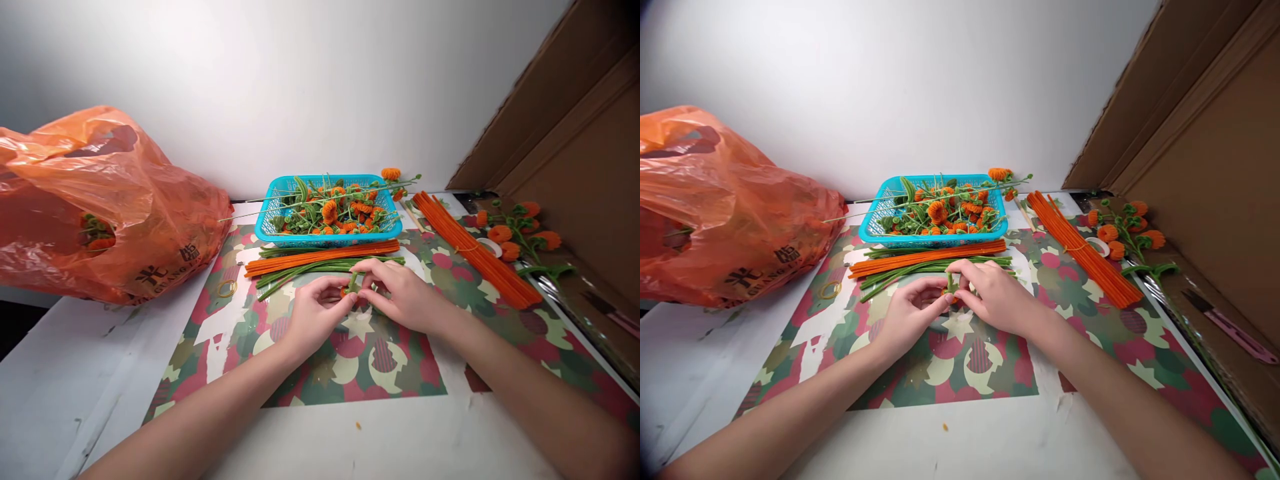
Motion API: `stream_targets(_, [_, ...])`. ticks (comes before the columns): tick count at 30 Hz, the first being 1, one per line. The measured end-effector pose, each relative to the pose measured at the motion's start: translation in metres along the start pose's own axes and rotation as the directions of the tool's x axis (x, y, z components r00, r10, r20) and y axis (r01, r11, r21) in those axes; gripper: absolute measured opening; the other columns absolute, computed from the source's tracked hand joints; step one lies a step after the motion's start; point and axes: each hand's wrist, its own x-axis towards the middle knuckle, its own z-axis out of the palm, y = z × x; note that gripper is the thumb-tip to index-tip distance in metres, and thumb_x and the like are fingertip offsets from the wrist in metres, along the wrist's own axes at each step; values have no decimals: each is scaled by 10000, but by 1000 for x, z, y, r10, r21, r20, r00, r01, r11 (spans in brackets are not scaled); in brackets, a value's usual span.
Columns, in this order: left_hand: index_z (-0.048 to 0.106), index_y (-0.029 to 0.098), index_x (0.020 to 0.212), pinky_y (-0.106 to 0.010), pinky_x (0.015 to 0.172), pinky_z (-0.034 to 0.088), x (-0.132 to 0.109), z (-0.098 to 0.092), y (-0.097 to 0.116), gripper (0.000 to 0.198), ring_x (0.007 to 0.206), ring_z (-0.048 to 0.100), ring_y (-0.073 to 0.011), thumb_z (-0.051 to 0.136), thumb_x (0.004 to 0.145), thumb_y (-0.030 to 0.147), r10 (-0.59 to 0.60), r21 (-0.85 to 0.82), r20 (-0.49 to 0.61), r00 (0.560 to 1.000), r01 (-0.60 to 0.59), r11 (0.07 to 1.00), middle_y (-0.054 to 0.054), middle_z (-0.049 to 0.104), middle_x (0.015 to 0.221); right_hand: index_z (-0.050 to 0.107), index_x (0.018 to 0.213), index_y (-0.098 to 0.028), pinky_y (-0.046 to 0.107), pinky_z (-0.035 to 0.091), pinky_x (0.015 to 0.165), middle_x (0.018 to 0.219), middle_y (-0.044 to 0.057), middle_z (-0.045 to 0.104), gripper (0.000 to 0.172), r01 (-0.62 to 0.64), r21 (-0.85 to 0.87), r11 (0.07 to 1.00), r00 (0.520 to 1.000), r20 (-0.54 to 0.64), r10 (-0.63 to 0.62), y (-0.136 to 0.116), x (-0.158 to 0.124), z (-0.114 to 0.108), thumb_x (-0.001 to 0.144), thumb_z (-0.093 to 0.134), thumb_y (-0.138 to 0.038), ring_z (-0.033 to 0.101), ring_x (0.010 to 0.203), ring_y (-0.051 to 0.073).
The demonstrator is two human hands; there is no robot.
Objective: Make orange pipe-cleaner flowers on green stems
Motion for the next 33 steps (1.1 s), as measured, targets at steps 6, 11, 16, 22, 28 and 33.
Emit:
stream_targets(6, [681, 141, 921, -270, 617, 575, 0, -1, 0, 304, 732, 686, -188, 714, 700, 348, -22, 13, -4, 1000, 22, 1000, -78, 716, 856, 357, 1333, -259, 327, 438, 795, 846, 7, 649, 460, 75, -54, 996, 997, -11, -76, 6, -1, 2, 902, 482, -157, 587, 833, 188])
stream_targets(11, [688, 152, 922, -272, 616, 574, 0, 0, 0, 267, 724, 688, -188, 686, 730, 339, 7, 40, 10, 1000, -7, 999, -73, 718, 855, 391, 1328, -230, 333, 436, 750, 871, 48, 631, 405, 129, -185, 974, 991, -4, -132, 4, -1, 2, 929, 435, -177, 566, 816, 205])
stream_targets(16, [690, 154, 901, -272, 623, 573, 0, 0, 0, 246, 736, 685, -187, 678, 736, 336, 30, 59, -5, 1000, -30, 998, -74, 716, 881, 433, 1309, -193, 340, 417, 739, 827, 61, 615, 366, 192, -288, 938, 980, 9, -198, 4, 0, 3, 948, 374, -174, 548, 771, 205])
stream_targets(22, [695, 162, 850, -255, 574, 564, 0, 0, 1, 236, 720, 680, -183, 683, 729, 364, -22, 33, -30, 999, 23, 999, -67, 719, 861, 441, 1304, -206, 351, 423, 758, 842, 63, 618, 365, 166, -271, 948, 983, -30, -181, 8, 0, 8, 941, 411, -195, 559, 776, 207])
stream_targets(28, [697, 153, 788, -223, 496, 532, -1, 0, 4, 263, 610, 650, -145, 689, 717, 407, -64, -11, -48, 997, 63, 998, -65, 714, 823, 439, 1271, -240, 357, 443, 784, 831, 23, 660, 400, -15, -31, 999, 995, -96, 12, 3, 0, 11, 882, 514, -184, 593, 794, 192])
stream_targets(33, [688, 140, 762, -202, 466, 510, 0, 0, 4, 267, 578, 629, -129, 692, 707, 401, -63, -5, -58, 996, 63, 998, -68, 708, 792, 591, 937, -191, 265, 439, 623, 770, 19, 643, 115, -198, 168, 966, 974, -80, 213, -3, 4, 10, 823, 587, -189, 582, 701, 151])
